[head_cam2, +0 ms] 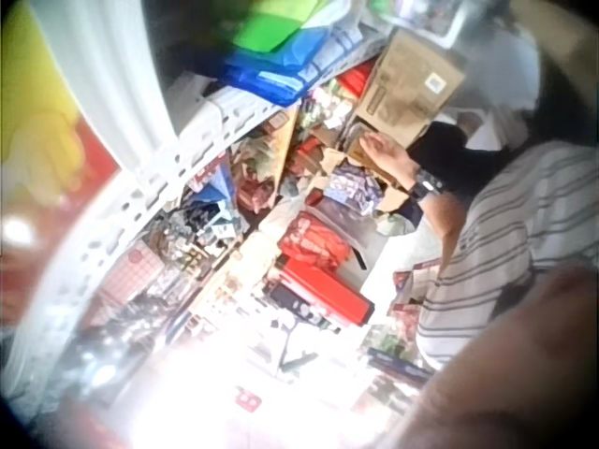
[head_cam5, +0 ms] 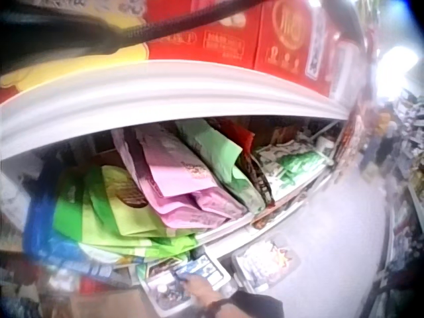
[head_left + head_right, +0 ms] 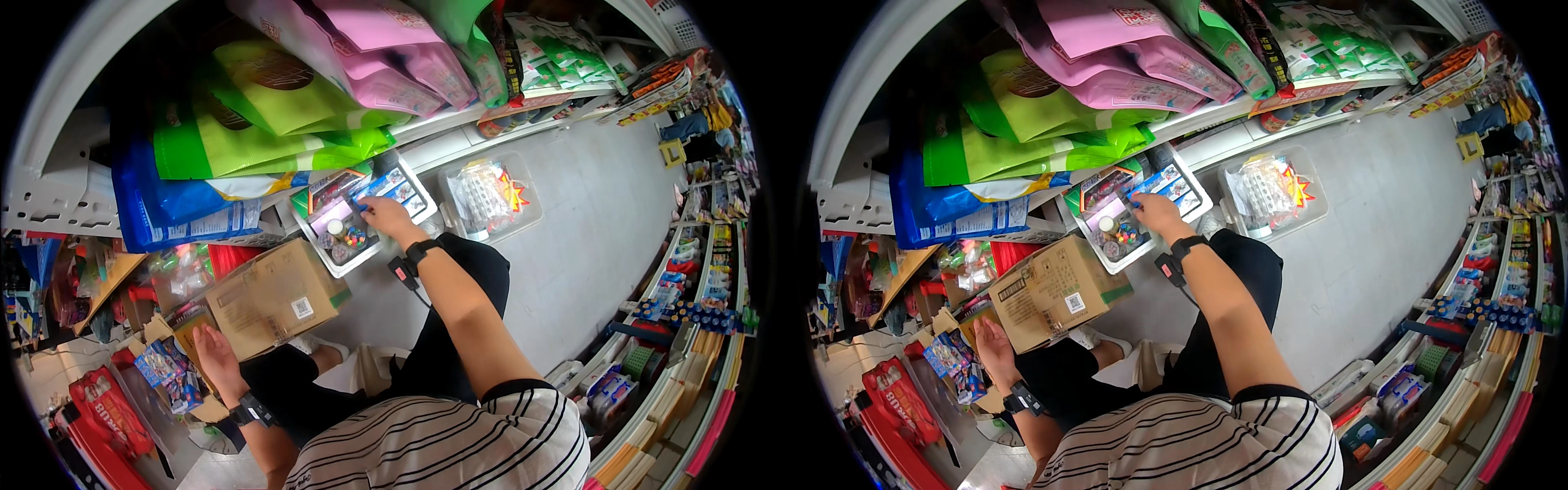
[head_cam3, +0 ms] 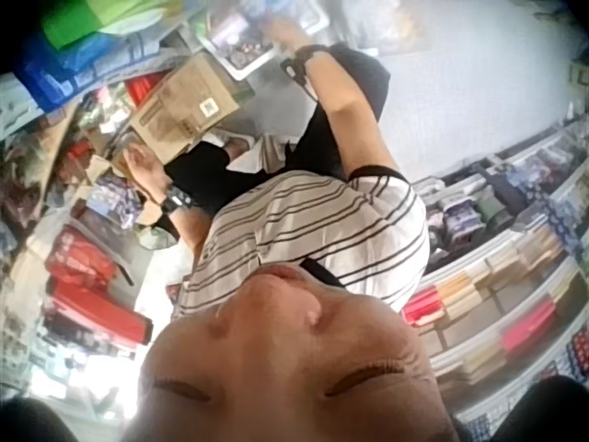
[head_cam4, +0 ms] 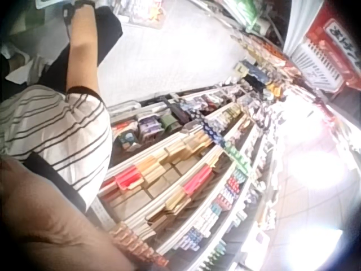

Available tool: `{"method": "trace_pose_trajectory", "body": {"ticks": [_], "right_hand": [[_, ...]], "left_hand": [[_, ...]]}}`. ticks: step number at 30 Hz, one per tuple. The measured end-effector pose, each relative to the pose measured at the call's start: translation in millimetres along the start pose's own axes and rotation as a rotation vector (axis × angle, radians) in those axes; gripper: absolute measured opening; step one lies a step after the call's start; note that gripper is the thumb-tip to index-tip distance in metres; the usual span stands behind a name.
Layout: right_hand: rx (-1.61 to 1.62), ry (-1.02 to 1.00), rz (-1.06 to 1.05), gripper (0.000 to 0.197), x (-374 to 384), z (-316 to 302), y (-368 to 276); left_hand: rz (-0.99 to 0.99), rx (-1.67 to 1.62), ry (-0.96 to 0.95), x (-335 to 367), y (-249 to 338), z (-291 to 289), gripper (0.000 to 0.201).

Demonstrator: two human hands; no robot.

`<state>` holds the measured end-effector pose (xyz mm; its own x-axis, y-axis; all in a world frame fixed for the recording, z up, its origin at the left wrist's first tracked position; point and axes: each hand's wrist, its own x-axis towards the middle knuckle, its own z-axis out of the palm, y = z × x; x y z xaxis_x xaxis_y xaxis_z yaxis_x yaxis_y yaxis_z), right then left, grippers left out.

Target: The person sits on the floor of a store and wipes several packaged boxes and a toy gun using a green cloth, then places them into a larger cardboard box.

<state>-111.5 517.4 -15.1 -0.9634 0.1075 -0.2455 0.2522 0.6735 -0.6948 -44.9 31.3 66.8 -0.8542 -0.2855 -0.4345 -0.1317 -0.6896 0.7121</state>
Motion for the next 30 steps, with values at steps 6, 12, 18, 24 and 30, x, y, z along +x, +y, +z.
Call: {"method": "trace_pose_trajectory", "body": {"ticks": [6,12,18,24,30], "right_hand": [[-0.25,-0.03,-0.207,0.047,23,9,-7],[-0.288,-0.047,-0.084,0.061,12,8,-35],[-0.26,0.143,0.049,0.043,9,7,-26],[-0.36,0.146,0.295,0.07,19,-13,-14],[-0.364,0.108,0.454,0.113,24,-18,-17]], "left_hand": [[0.008,0.001,0.044,1,3,0,0.028],[0.0,0.022,0.009,6,-1,-18,0.031],[-0.037,-0.002,-0.016,12,-7,-11,0.035],[-0.042,-0.007,-0.017,15,-11,-6,0.036],[-0.062,0.011,-0.013,13,-9,-1,0.03]]}}
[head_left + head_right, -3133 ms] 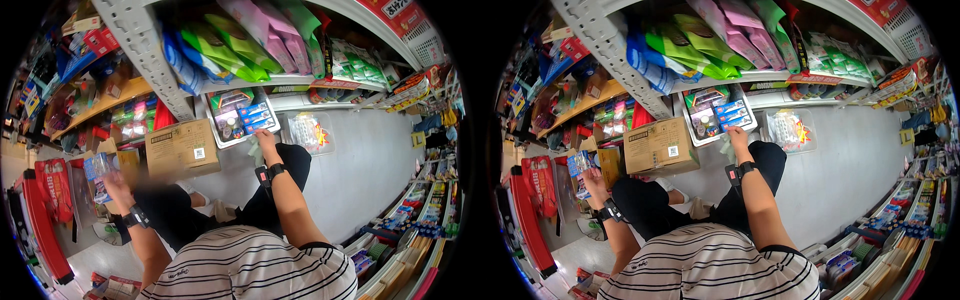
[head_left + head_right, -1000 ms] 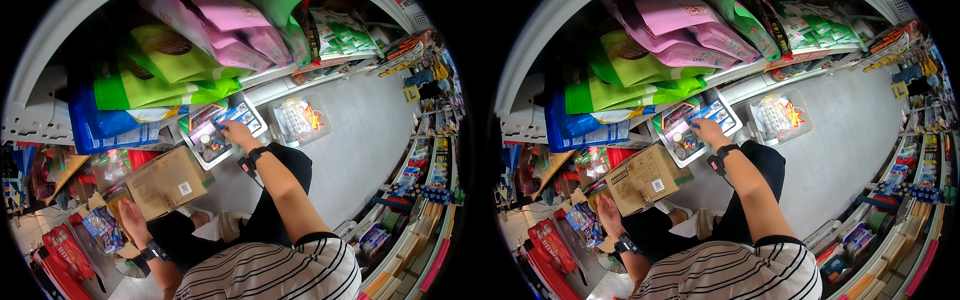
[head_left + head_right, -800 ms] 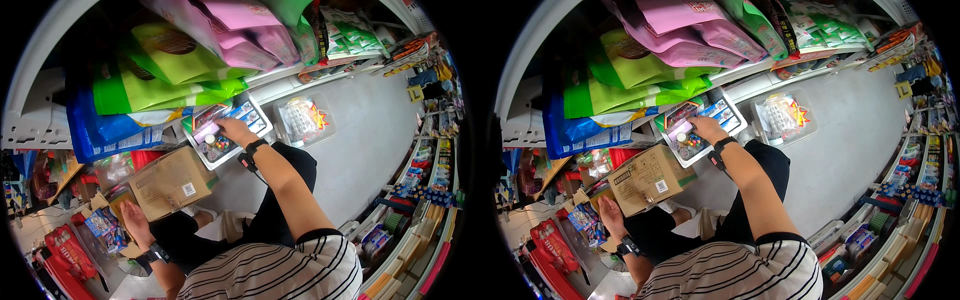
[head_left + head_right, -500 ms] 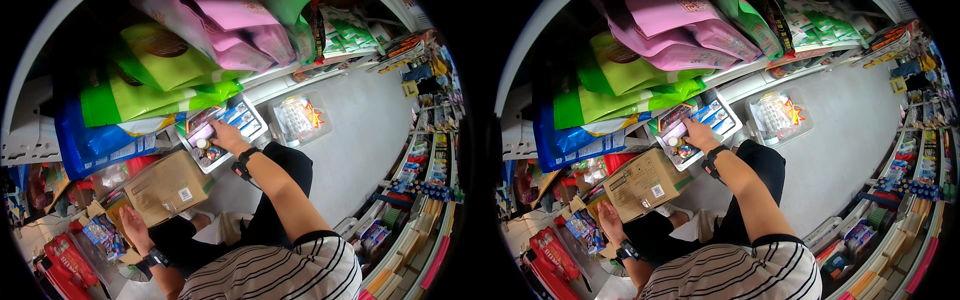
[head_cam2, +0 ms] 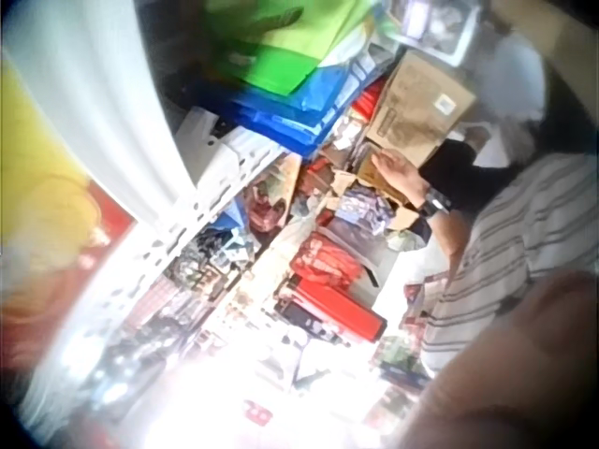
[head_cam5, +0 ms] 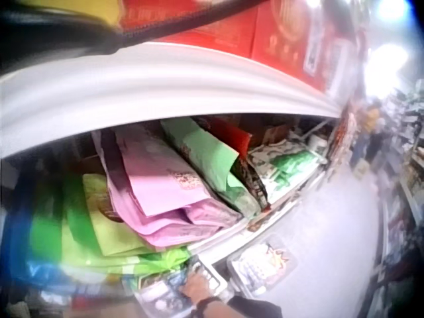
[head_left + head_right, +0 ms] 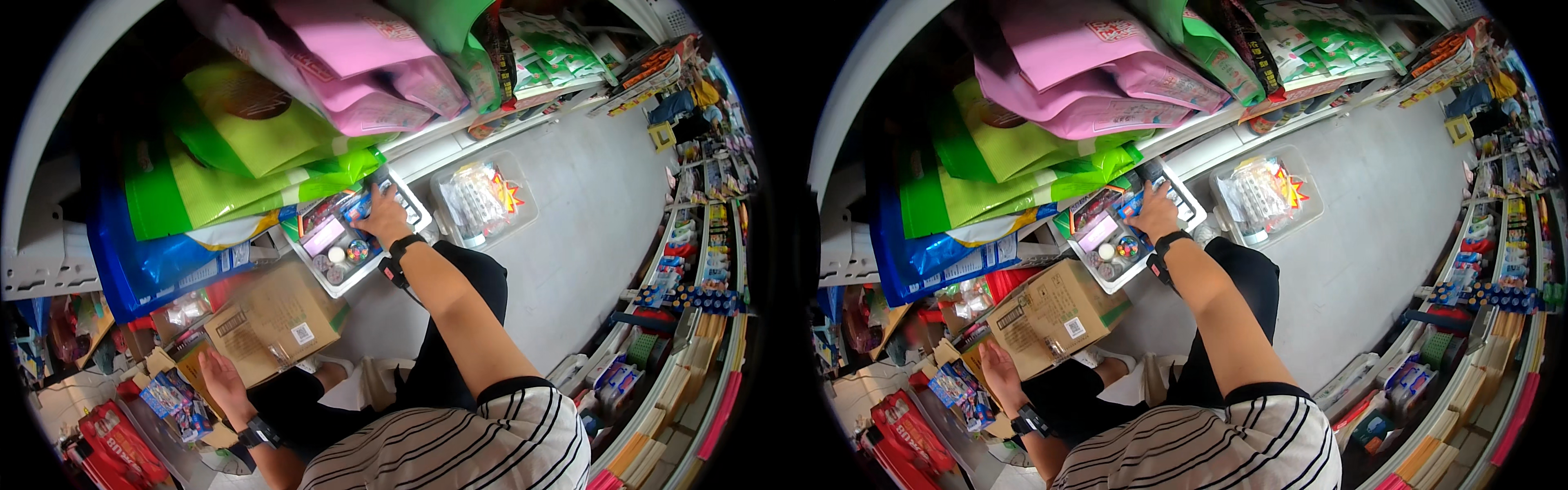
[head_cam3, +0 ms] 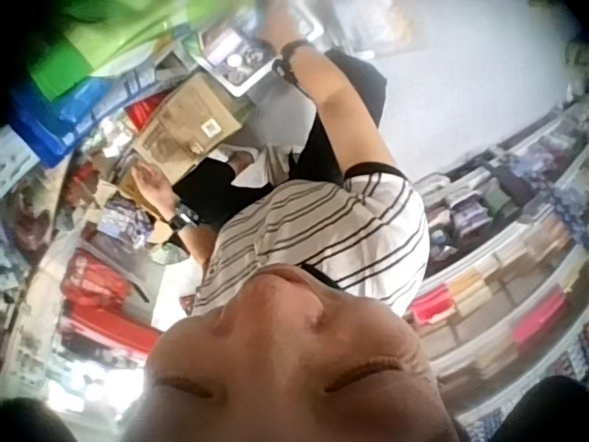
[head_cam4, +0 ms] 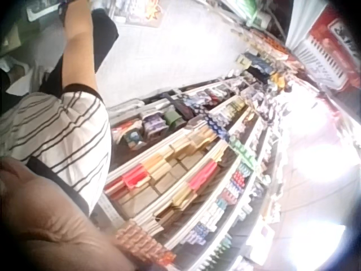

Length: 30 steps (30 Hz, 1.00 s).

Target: The person sits on the floor of a store and wipes several packaged boxes and a toy gun using a green cloth, then places them into a larger cardboard box.

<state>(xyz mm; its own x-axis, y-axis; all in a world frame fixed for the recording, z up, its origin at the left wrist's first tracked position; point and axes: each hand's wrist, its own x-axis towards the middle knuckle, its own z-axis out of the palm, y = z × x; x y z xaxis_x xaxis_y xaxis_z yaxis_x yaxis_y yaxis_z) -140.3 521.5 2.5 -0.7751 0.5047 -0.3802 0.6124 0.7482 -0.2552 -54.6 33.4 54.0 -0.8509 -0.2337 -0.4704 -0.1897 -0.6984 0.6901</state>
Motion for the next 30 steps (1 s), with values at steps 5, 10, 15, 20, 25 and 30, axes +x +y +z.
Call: {"method": "trace_pose_trajectory", "body": {"ticks": [5,10,15,20,25,30], "right_hand": [[-0.003,-0.024,0.085,0.117,8,3,-8],[-0.106,-0.09,0.088,0.124,5,6,-16],[-0.071,-0.089,0.09,0.127,9,13,-12],[0.021,-0.125,0.098,0.115,11,14,-16],[0.136,-0.074,0.062,0.101,0,3,-19],[0.285,0.002,0.016,0.098,-33,-54,-11]], "left_hand": [[0.019,-0.001,0.013,3,6,-12,0.03],[0.011,-0.01,0.008,1,7,-15,0.03],[0.009,-0.028,0.026,-3,6,-9,0.03],[-0.004,-0.047,0.017,-10,8,-7,0.034],[0.003,-0.07,-0.002,-20,8,7,0.038],[0.036,0.022,-0.13,-35,-4,44,0.042]]}}
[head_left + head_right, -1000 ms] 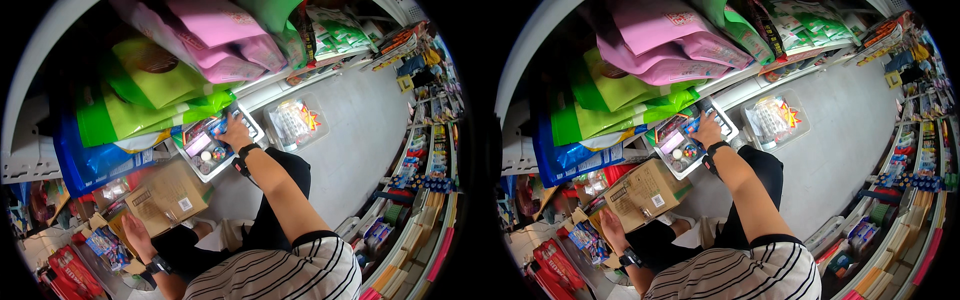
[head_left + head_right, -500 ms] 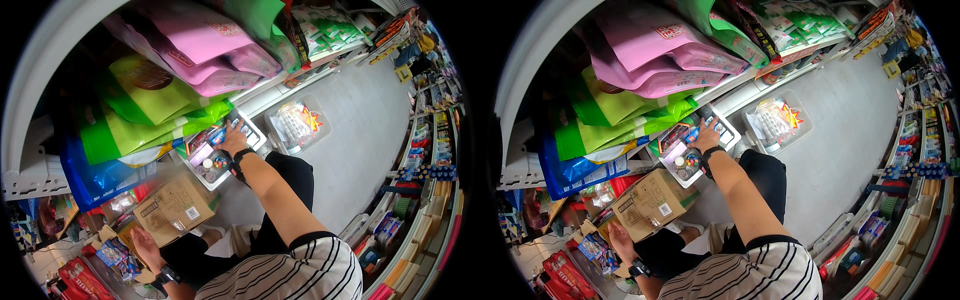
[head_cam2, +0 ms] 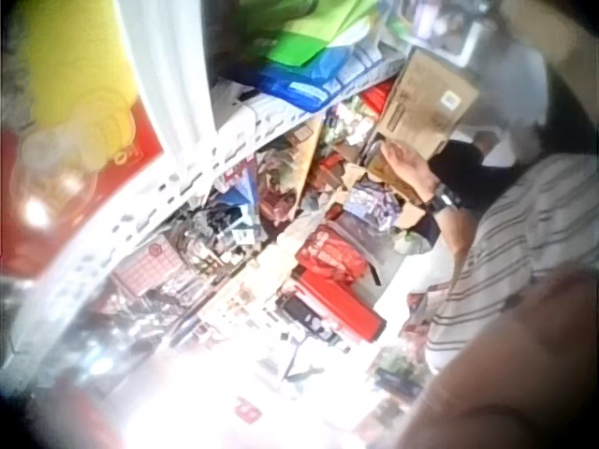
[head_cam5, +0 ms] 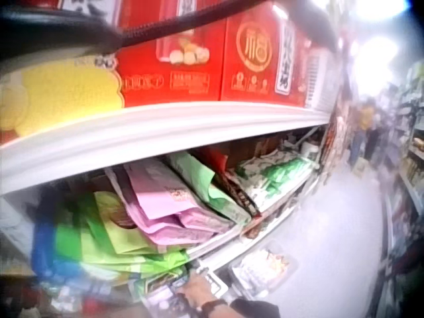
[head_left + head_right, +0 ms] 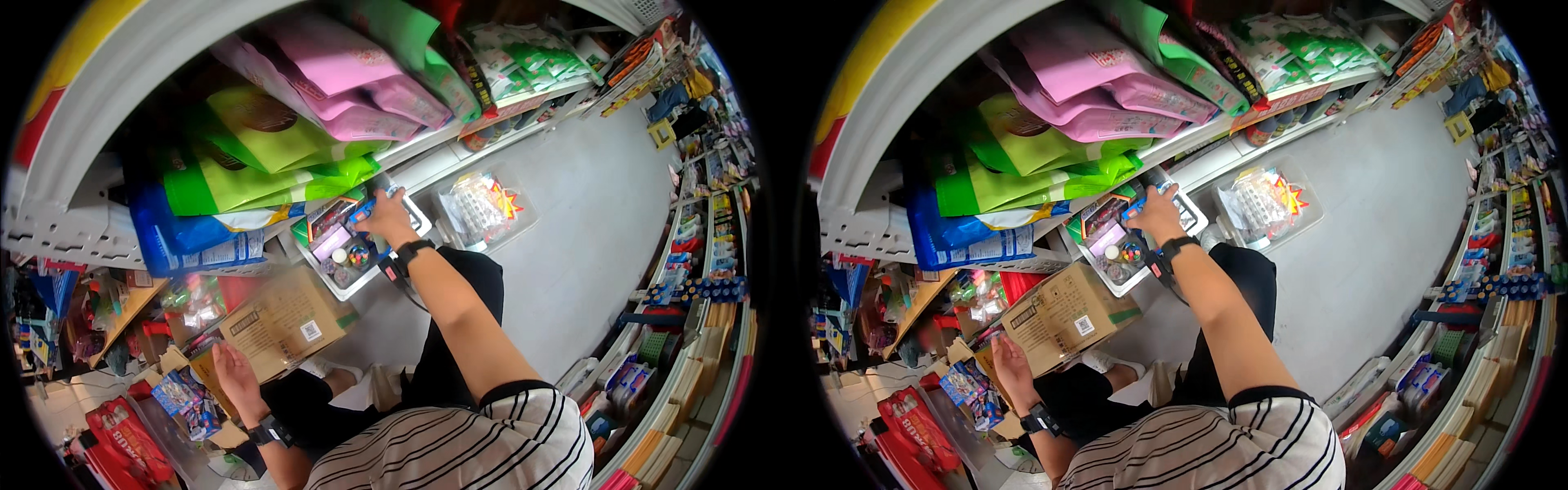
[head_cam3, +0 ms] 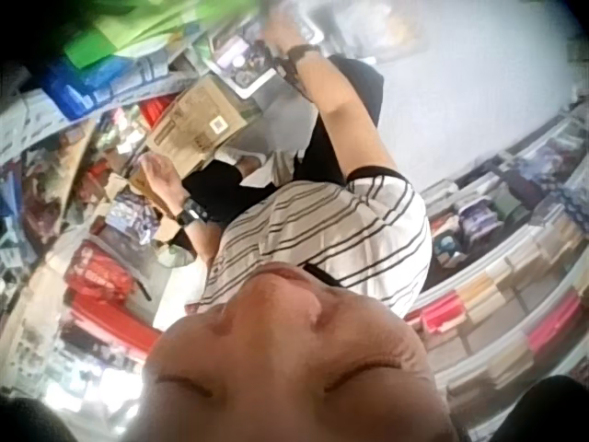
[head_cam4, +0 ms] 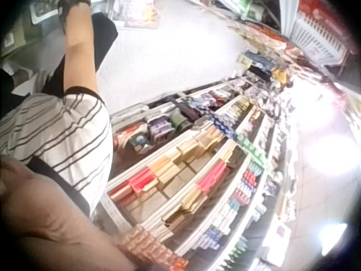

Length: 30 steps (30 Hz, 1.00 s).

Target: The person sits on the floor of a store and wipes several packaged boxes and a toy gun using a green cloth, then places them into a larger cardboard box.

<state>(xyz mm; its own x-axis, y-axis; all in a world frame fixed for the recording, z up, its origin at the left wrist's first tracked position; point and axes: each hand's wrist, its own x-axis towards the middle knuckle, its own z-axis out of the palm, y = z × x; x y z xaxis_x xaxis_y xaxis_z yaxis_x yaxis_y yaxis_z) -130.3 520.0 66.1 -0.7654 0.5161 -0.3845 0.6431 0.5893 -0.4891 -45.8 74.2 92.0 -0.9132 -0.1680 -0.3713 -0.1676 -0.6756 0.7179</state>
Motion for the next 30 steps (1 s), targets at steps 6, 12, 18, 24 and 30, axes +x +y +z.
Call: {"method": "trace_pose_trajectory", "body": {"ticks": [6,12,18,24,30], "right_hand": [[0.308,0.293,-0.299,0.094,-96,-46,11],[0.5,0.32,-0.7,0.092,-211,-14,0],[0.787,0.313,-0.73,0.067,-223,3,22],[1.158,0.261,-0.566,0.04,-230,-5,-5],[0.223,0.206,-1.186,0.044,-277,-15,-28]], "left_hand": [[-0.248,0.166,-0.277,-38,-39,85,0.049],[-0.507,0.078,-0.6,-89,-67,150,0.051],[-0.214,0.209,-0.427,-108,-62,130,0.048],[-0.061,0.341,-0.469,-120,-50,121,0.039],[-0.045,0.442,-0.442,-136,-45,116,0.043]]}}
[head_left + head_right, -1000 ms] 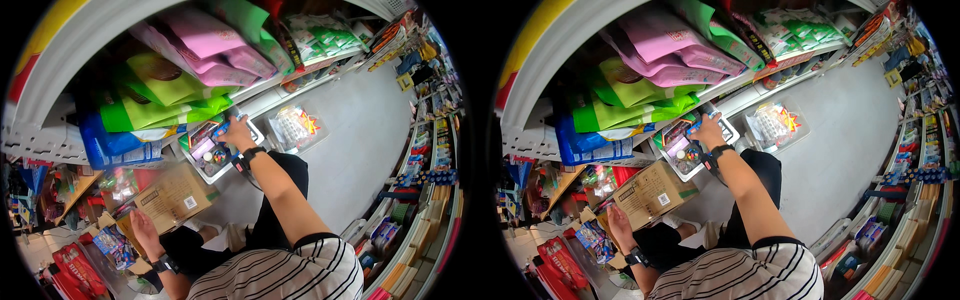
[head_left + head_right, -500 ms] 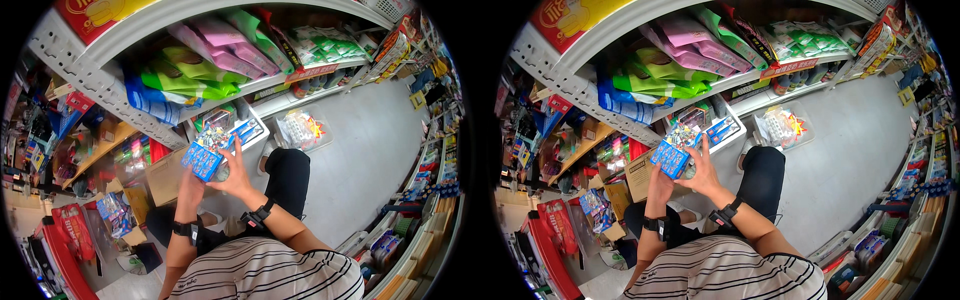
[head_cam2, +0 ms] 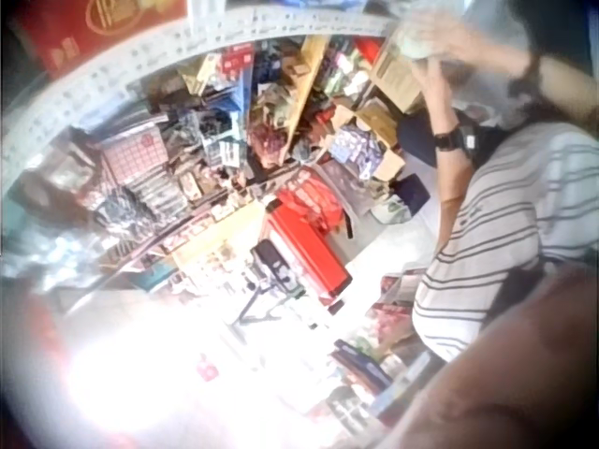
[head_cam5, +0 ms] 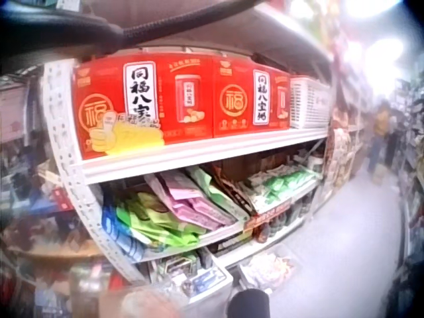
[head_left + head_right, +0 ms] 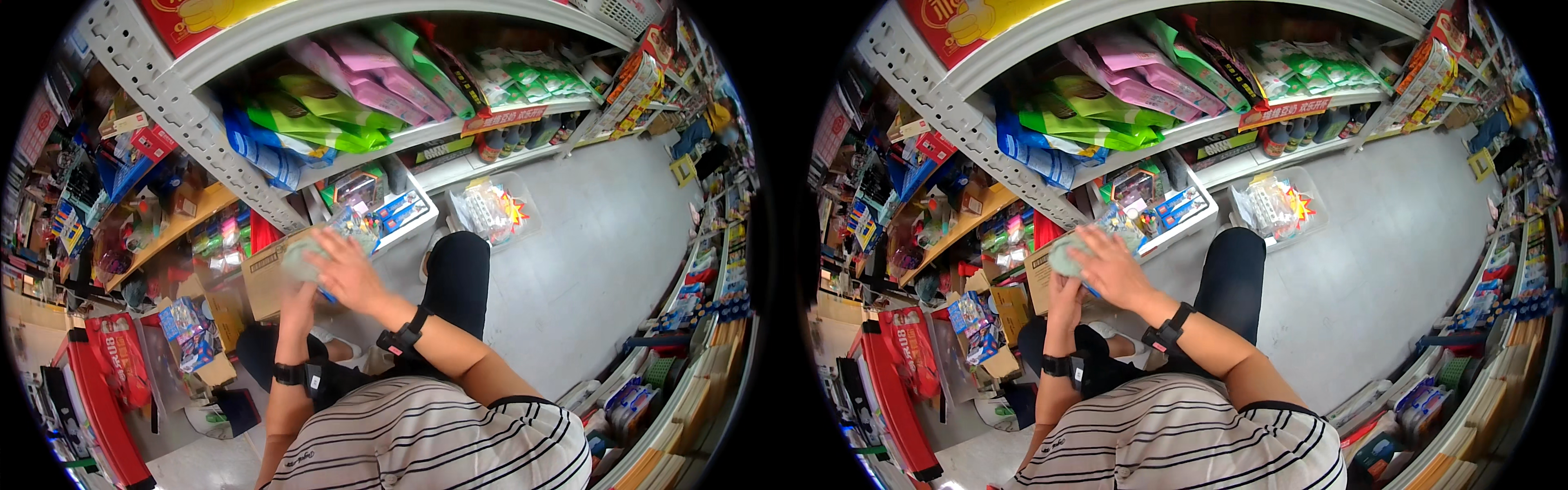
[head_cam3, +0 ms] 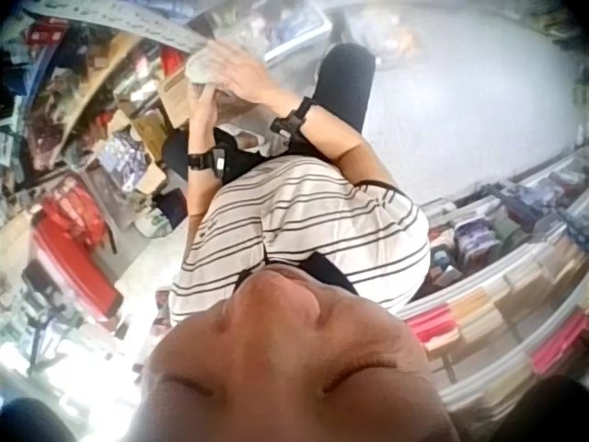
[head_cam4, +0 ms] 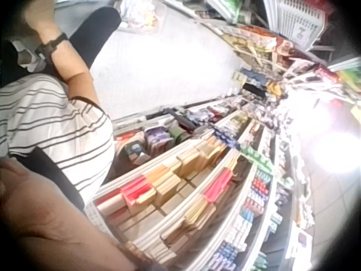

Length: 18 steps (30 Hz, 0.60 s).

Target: The person sits on the floor of a store and wipes several packaged boxes and a toy gun using a green cloth, then places them into a larger cardboard box.

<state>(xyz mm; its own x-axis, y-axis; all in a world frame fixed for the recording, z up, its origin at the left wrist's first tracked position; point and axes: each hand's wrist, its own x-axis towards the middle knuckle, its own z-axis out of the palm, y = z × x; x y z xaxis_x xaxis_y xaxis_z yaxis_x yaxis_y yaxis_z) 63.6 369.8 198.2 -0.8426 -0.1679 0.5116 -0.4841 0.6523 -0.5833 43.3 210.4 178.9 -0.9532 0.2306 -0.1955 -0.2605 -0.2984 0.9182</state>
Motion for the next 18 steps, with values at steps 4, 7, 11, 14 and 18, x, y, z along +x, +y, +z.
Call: {"method": "trace_pose_trajectory", "body": {"ticks": [4,7,11,14,18], "right_hand": [[0.058,0.415,0.161,0.042,13,4,38],[-0.012,0.349,0.096,0.034,16,1,8],[0.044,0.133,-0.026,0.019,12,-5,-16],[0.053,0.209,0.099,0.018,16,-12,26],[0.073,0.435,0.162,0.016,22,-15,36]], "left_hand": [[0.041,0.153,-0.099,-3,0,-16,0.054],[0.059,0.157,-0.151,-4,3,-7,0.054],[0.127,0.294,-0.223,-14,11,1,0.051],[0.075,0.237,-0.228,-23,16,4,0.055],[0.091,0.239,-0.238,-24,27,12,0.059]]}}
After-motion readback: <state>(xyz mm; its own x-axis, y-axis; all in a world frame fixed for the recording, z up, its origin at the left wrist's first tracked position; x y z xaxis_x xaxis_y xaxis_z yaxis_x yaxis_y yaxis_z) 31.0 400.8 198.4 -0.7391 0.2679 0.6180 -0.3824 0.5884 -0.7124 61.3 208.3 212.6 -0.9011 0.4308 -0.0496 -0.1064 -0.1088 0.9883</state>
